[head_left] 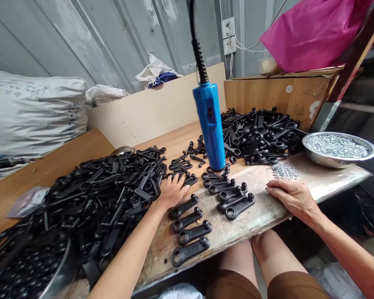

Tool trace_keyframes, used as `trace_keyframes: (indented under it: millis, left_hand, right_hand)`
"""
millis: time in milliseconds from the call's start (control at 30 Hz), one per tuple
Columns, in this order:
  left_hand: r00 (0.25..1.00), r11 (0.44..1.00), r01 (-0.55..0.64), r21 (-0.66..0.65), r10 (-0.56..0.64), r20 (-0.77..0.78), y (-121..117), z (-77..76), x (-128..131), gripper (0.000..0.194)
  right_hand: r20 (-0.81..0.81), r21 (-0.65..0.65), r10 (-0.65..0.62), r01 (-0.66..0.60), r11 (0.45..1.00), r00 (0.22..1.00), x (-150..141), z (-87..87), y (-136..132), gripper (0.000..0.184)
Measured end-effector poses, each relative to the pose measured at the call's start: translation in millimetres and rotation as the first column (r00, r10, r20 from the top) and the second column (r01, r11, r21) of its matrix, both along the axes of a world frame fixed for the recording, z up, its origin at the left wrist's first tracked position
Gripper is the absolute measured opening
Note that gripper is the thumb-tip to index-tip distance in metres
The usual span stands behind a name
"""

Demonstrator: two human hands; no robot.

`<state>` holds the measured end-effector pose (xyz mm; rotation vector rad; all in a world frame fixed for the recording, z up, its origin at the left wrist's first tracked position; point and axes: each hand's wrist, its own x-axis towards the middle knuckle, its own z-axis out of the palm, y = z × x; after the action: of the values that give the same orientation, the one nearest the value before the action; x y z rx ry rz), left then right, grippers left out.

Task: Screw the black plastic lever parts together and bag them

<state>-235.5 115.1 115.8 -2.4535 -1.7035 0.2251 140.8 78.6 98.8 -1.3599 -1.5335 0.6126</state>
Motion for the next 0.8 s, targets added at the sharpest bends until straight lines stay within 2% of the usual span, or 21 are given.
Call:
trace_keyframes:
  millis: [67, 233, 367, 500, 567, 667, 733, 800]
  left_hand:
    - [1.0, 1.0, -0.011, 0.005, 0.011, 0.001, 5, 0.2, -1, 0.026]
    - [0.981, 0.982, -0.189, -0.002, 0.188, 0.049, 21, 4.6, -5, 0.045]
    - [0.958, 0.962, -0.267, -0.063, 0.272, 0.091, 35, 9.4, -4, 0.05]
    - [0.937, 0.943, -0.32, -0.091, 0.33, 0.117, 31, 20.3, 0, 0.053]
    - [0.931, 0.939, -0.333, -0.086, 0.342, 0.128, 14, 30.5, 5, 0.057]
    - [0.945, 0.952, -0.284, -0.116, 0.298, 0.134, -37, 45.1, 16, 0.065]
    - [0.959, 0.959, -0.226, -0.171, 0.25, 0.132, -79, 48.2, 27, 0.079]
    - [0.967, 0.949, -0.17, -0.265, 0.212, 0.14, -115, 43.6, 38, 0.098]
  right_hand:
    - [0.015, 0.015, -0.014, 0.014, 1.0, 1.0, 0, -0.8, 0, 0.021]
    - [0.055, 0.054, -0.072, 0.069, 0.996, 0.996, 1, -5.2, 2, 0.021]
    - [0.071, 0.105, -0.094, 0.086, 0.991, 0.993, 2, -7.9, 2, 0.021]
    - [0.083, 0.15, -0.098, 0.085, 0.985, 0.992, 3, -9.3, 2, 0.02]
    - [0.085, 0.165, -0.102, 0.087, 0.982, 0.991, 3, -10.9, 1, 0.02]
    - [0.087, 0.184, -0.113, 0.095, 0.978, 0.99, 4, -14.0, 1, 0.021]
    - [0.1, 0.19, -0.114, 0.093, 0.977, 0.988, 4, -15.7, 0, 0.021]
    - [0.112, 0.2, -0.115, 0.091, 0.975, 0.987, 4, -16.7, 0, 0.021]
